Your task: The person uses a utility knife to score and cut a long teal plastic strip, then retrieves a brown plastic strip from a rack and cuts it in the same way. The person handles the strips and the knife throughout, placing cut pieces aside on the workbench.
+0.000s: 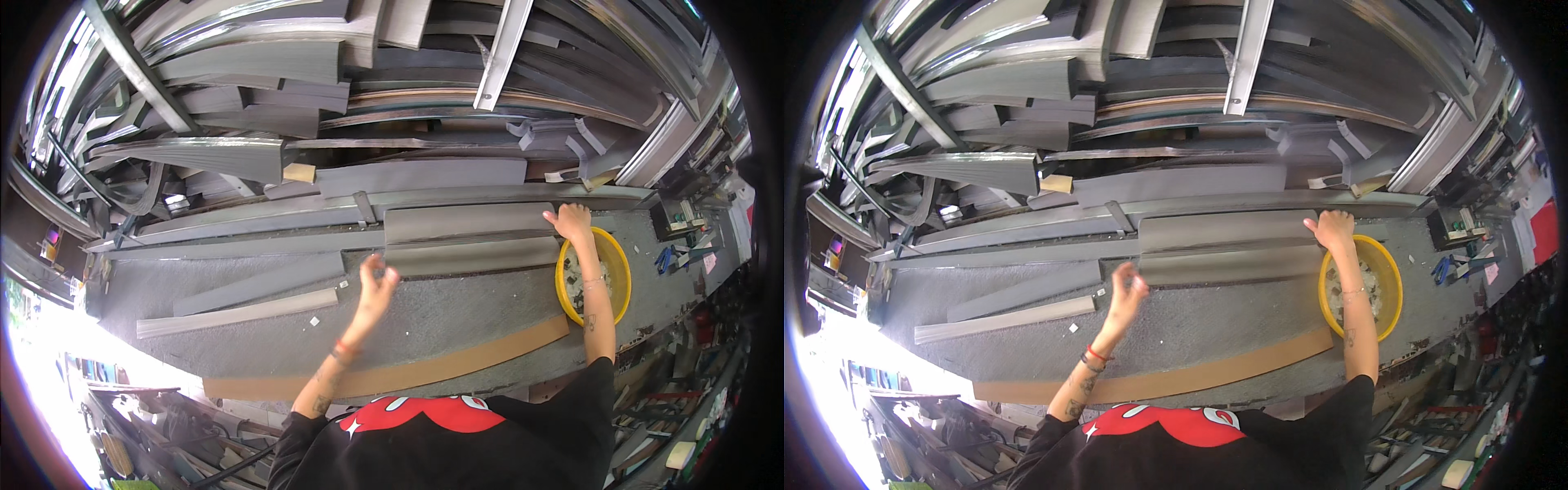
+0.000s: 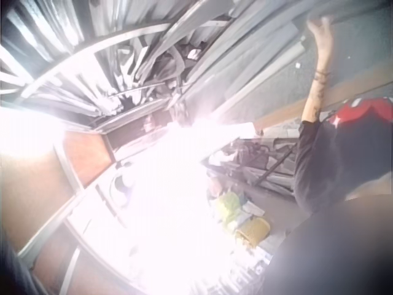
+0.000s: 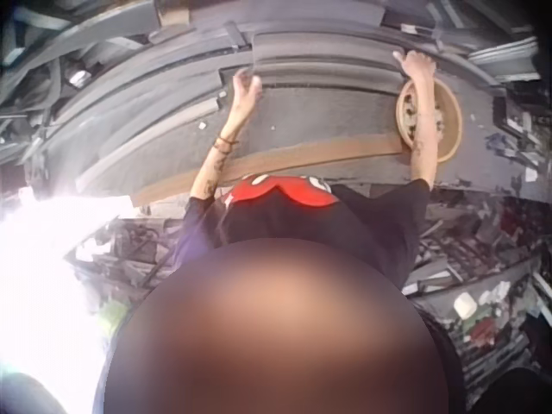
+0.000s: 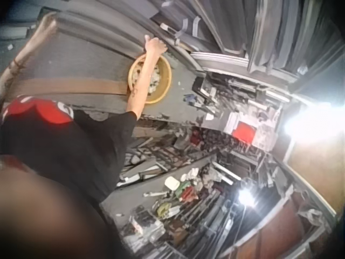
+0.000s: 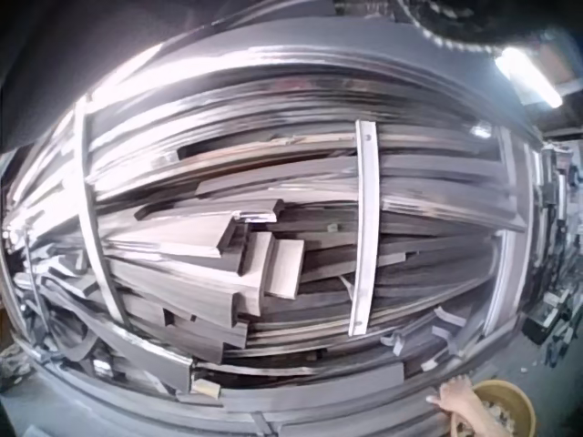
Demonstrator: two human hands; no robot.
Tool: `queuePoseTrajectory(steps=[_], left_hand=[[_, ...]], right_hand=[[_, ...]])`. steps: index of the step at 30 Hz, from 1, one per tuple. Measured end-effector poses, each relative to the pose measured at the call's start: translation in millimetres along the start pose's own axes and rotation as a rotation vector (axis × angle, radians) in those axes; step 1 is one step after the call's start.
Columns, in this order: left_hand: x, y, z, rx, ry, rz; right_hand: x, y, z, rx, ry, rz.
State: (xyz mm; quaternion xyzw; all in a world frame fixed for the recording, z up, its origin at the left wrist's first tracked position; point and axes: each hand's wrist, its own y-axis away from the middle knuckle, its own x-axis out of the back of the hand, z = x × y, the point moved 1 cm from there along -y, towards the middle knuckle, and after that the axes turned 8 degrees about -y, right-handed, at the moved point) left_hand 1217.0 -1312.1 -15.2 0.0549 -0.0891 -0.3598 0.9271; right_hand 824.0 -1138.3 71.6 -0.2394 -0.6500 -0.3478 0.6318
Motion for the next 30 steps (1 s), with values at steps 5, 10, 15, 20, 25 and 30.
queuePoseTrajectory(steps=[5, 10, 15, 20, 25, 30], left_hand=[[-8, -43, -15, 0.321, -0.151, 0.113], [5, -66, -1, 0.409, 0.284, -0.056], [0, -56, 22, 0.490, 0.198, 0.118], [14, -38, 75, 0.121, 0.281, 0.164], [33, -51, 124, -0.250, 0.263, 0.217], [78, -138, 142, -0.126, 0.378, 0.243]], right_hand=[[-41, -32, 19, -0.104, -0.414, -0.107], [-54, -28, 2, -0.161, -0.939, 0.009], [-45, -5, -15, 0.104, -0.897, -0.109], [-33, 18, -22, 0.148, -1.118, 0.098], [16, 15, -22, 0.329, -1.294, 0.473], [43, -44, -59, 0.403, -1.564, 0.596]])
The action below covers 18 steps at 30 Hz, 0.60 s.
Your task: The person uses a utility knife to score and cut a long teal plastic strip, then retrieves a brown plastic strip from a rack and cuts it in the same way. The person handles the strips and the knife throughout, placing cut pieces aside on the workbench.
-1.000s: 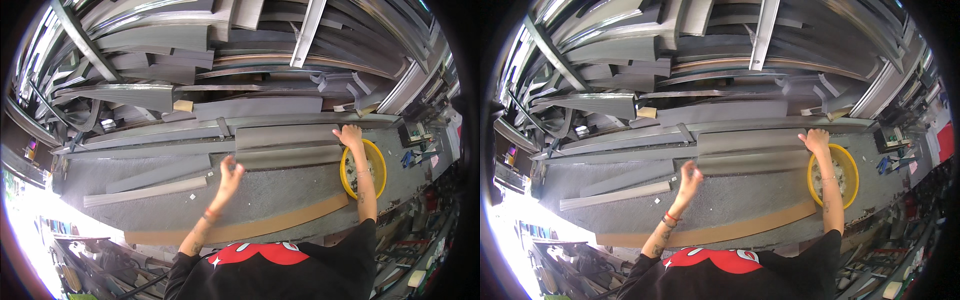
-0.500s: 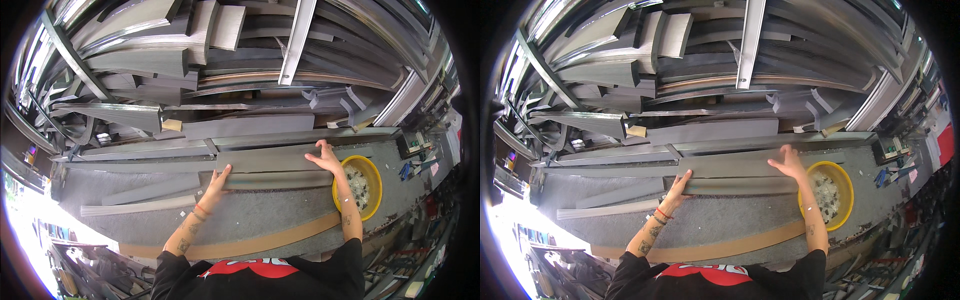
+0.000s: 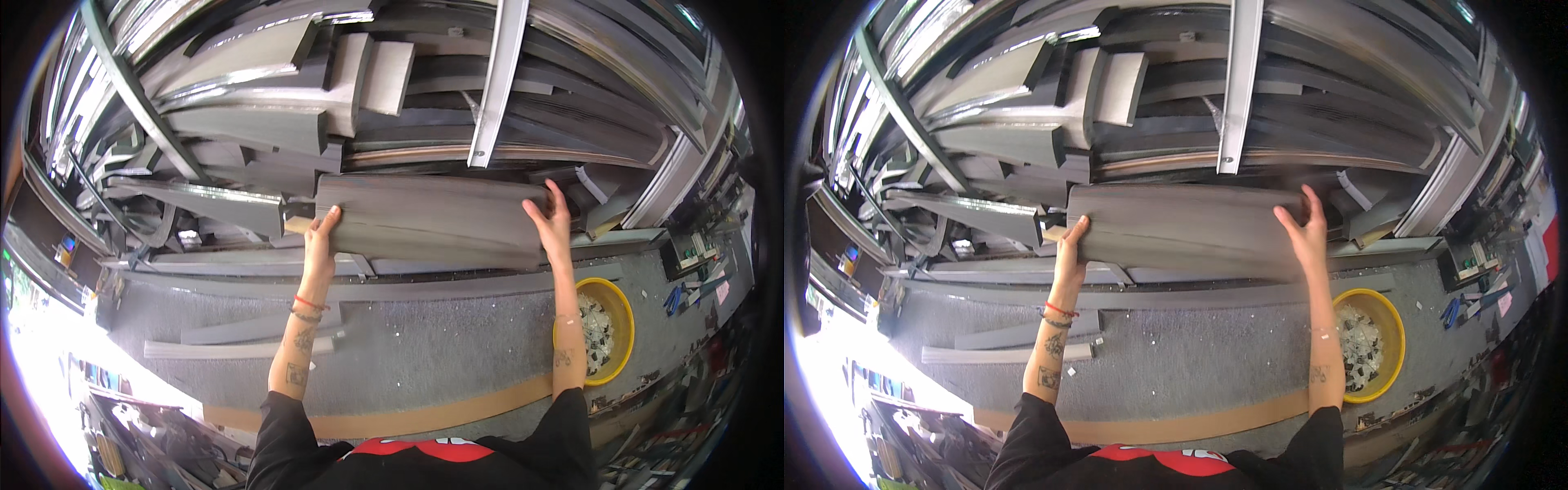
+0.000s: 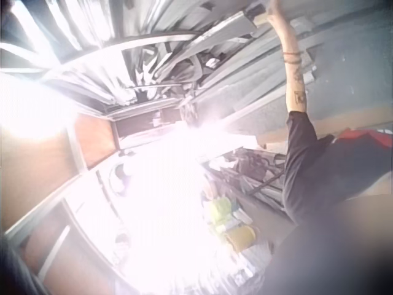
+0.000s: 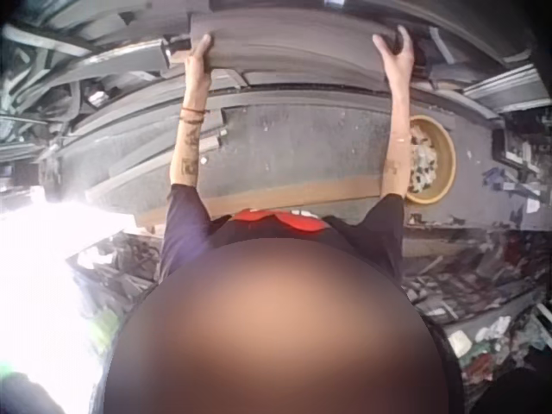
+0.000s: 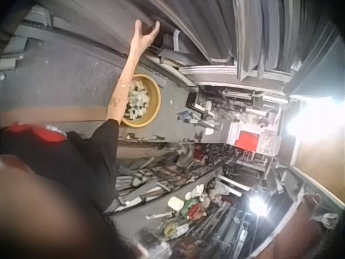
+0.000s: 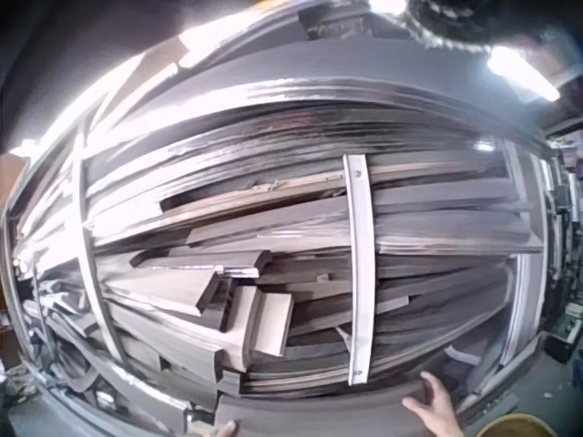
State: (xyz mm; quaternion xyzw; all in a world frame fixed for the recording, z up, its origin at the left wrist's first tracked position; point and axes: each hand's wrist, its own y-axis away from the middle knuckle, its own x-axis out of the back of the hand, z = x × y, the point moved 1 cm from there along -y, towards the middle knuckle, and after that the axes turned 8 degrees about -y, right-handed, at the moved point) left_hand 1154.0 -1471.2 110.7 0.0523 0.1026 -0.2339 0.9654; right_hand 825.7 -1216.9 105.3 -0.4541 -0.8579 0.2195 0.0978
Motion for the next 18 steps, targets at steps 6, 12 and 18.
queuePoseTrajectory(steps=[6, 12, 18], left_hand=[[6, -55, -28, 0.021, 0.124, 0.090], [9, -83, -28, -0.162, 0.088, 0.164], [-2, -104, -17, -0.083, 0.173, 0.322]], right_hand=[[-27, 43, 33, 0.165, 0.332, 0.315], [-63, 102, 37, -0.658, -0.652, 0.220], [-84, 19, 41, -0.383, -0.553, 0.068]])
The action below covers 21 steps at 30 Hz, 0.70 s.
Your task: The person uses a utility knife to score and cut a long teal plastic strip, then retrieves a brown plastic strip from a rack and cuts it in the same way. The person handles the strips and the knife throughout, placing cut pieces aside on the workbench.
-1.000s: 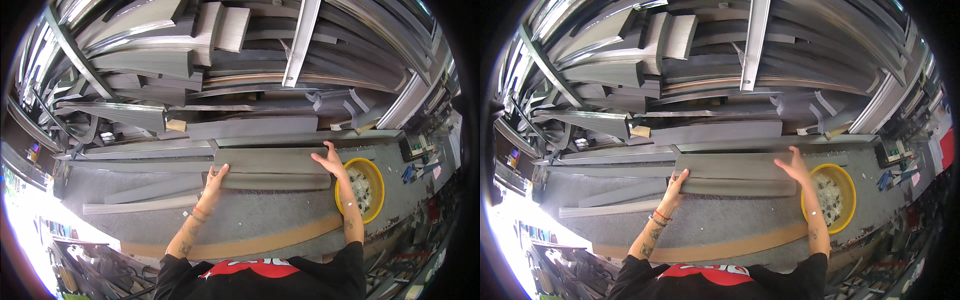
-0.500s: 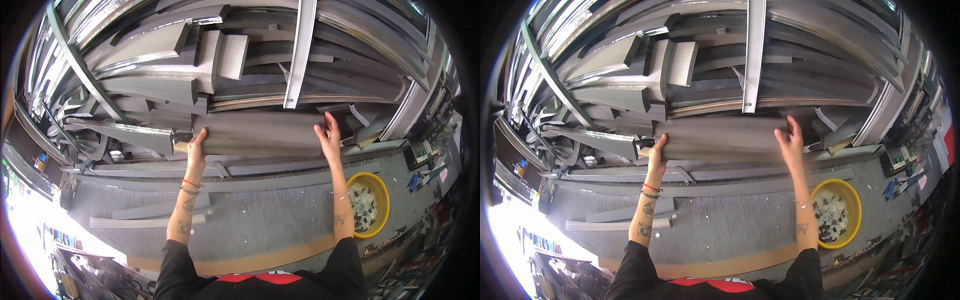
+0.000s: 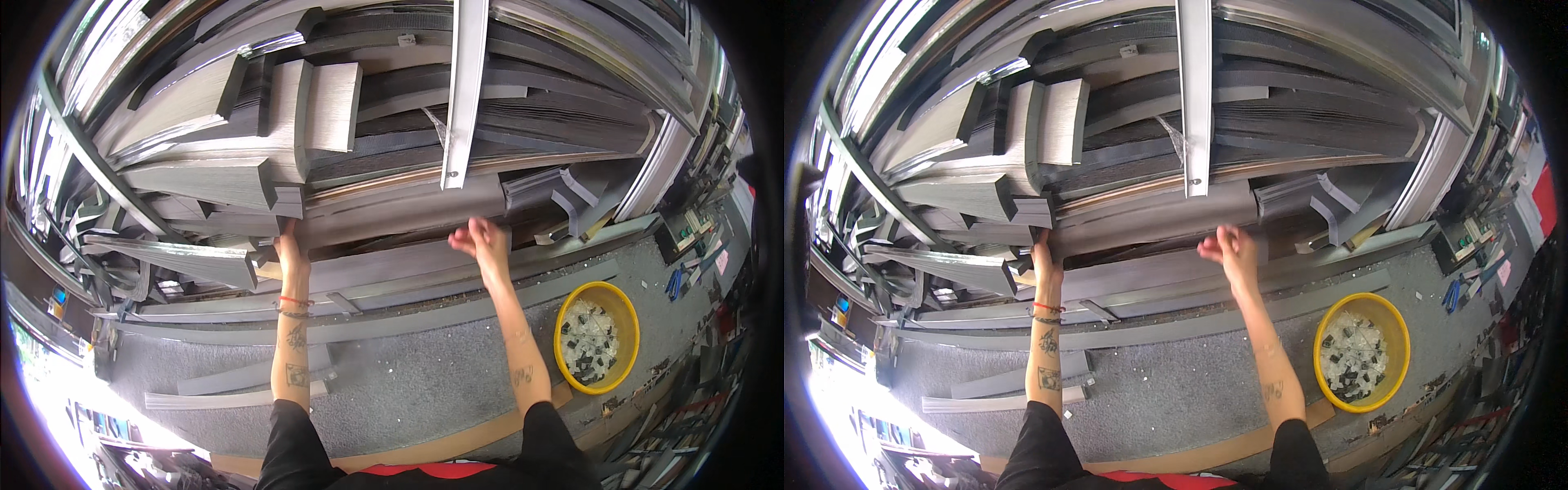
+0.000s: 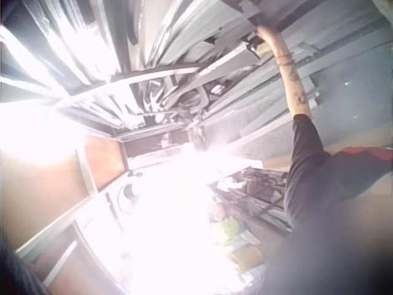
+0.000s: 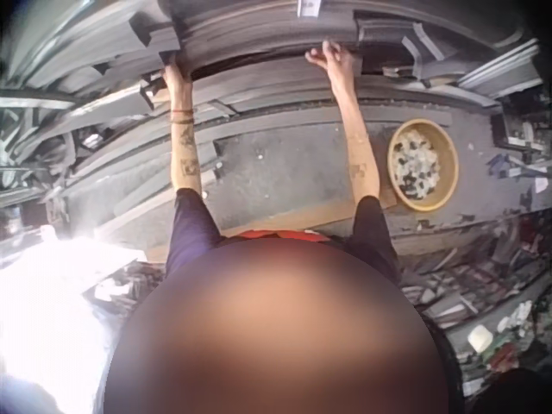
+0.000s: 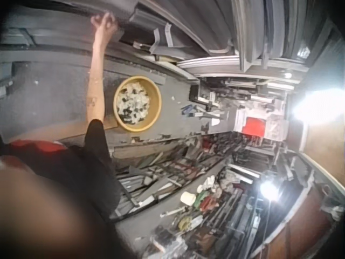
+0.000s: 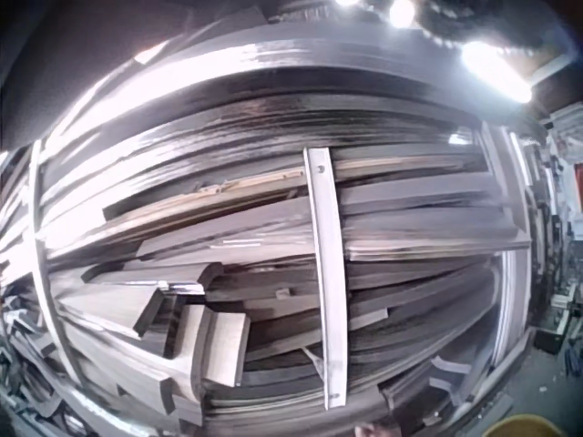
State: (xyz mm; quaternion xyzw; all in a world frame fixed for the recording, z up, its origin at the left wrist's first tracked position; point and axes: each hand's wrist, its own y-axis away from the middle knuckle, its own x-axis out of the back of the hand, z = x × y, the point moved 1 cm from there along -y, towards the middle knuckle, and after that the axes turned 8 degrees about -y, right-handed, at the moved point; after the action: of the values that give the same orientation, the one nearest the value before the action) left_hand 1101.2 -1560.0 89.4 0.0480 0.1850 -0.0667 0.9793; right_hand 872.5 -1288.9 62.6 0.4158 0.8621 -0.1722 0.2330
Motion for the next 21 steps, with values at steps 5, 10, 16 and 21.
queuePoseTrajectory(steps=[5, 10, 16, 21], left_hand=[[-13, -30, -14, -0.285, -0.243, 0.091], [-15, -58, -40, -0.892, -0.766, 0.302], [0, -65, -30, -1.369, -1.119, 0.145], [15, -41, -19, -1.342, -1.381, 0.243]], right_hand=[[-3, -67, -1, 0.042, 0.116, -0.005], [2, -92, 7, 0.028, 0.067, -0.046], [-1, -77, -7, -0.059, 0.208, 0.065], [10, -37, -22, -0.145, 0.475, 0.023]])
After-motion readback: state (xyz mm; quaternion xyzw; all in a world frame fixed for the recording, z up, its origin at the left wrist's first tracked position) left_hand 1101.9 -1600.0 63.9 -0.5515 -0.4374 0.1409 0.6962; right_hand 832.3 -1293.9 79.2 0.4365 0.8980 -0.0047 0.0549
